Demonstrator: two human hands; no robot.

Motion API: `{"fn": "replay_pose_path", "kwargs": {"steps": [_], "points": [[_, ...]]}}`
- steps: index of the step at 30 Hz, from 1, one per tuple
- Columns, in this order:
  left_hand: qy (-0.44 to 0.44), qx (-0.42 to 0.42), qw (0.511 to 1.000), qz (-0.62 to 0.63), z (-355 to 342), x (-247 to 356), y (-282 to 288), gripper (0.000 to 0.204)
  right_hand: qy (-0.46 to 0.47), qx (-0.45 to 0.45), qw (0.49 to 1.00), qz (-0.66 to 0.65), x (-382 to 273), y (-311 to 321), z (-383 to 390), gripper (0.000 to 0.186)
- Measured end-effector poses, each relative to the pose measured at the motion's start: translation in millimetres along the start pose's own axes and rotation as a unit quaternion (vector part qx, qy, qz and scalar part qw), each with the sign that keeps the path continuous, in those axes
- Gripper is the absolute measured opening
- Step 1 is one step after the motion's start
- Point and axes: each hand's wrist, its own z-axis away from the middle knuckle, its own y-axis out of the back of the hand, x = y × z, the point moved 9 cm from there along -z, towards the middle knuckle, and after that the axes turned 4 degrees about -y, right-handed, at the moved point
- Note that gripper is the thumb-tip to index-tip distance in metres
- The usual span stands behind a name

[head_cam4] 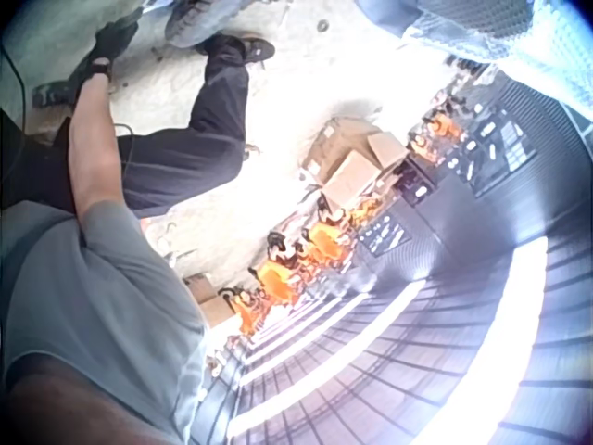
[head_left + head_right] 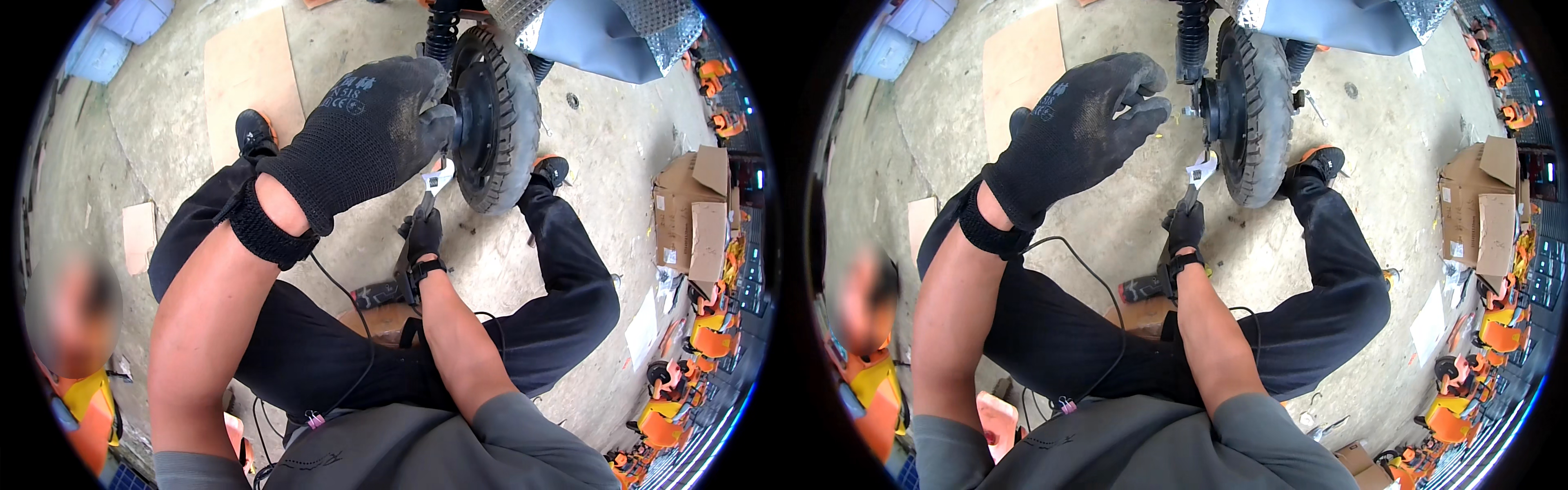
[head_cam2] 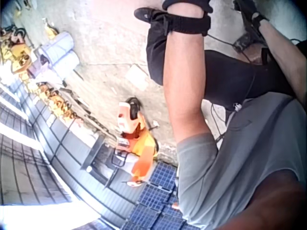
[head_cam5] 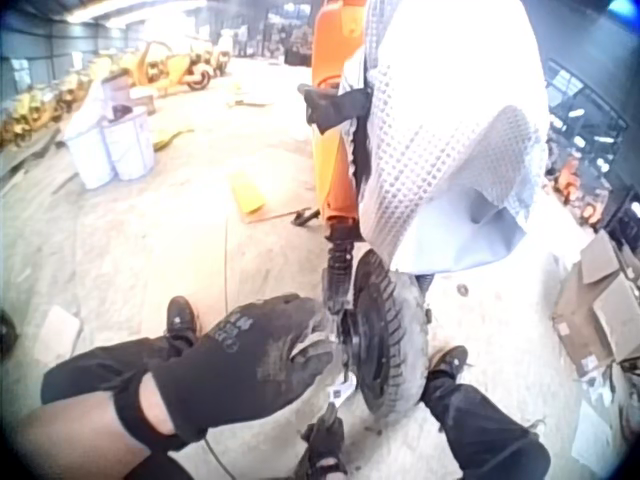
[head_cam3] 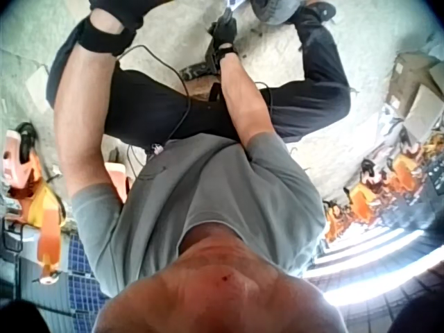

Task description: The person uses a wrench and a socket wrench to tighten and loosen bolts on the rear wheel assembly of an electric scooter. They alternate between using the tools and rotating the wheel by hand.

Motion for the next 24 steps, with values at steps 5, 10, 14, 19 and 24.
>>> {"fn": "replay_pose_path", "kwargs": {"steps": [5,10,14,19,24], "points": [[-0.012,0.004,1.000,-0.013,-0.3,0.1,-3.6,0.026,0.021,-0.004,1.000,0.021,3.1,-0.8,-5.3,0.015],[-0.009,-0.008,1.000,-0.022,-1.1,-0.1,-6.8,0.028,0.042,-0.006,0.999,0.016,4.3,-0.1,-10.8,0.016],[-0.001,-0.015,1.000,-0.023,1.1,-4.0,-8.9,0.029,0.042,-0.005,0.999,0.013,2.3,-3.0,-7.3,0.016],[-0.008,-0.014,0.999,-0.028,0.3,-1.3,-11.7,0.029,0.046,-0.009,0.999,-0.010,5.2,-6.0,-12.4,0.009],[0.015,-0.046,0.999,-0.014,0.0,-3.3,-15.1,0.029,0.045,0.000,0.999,0.014,6.8,-9.0,-14.6,0.015]]}}
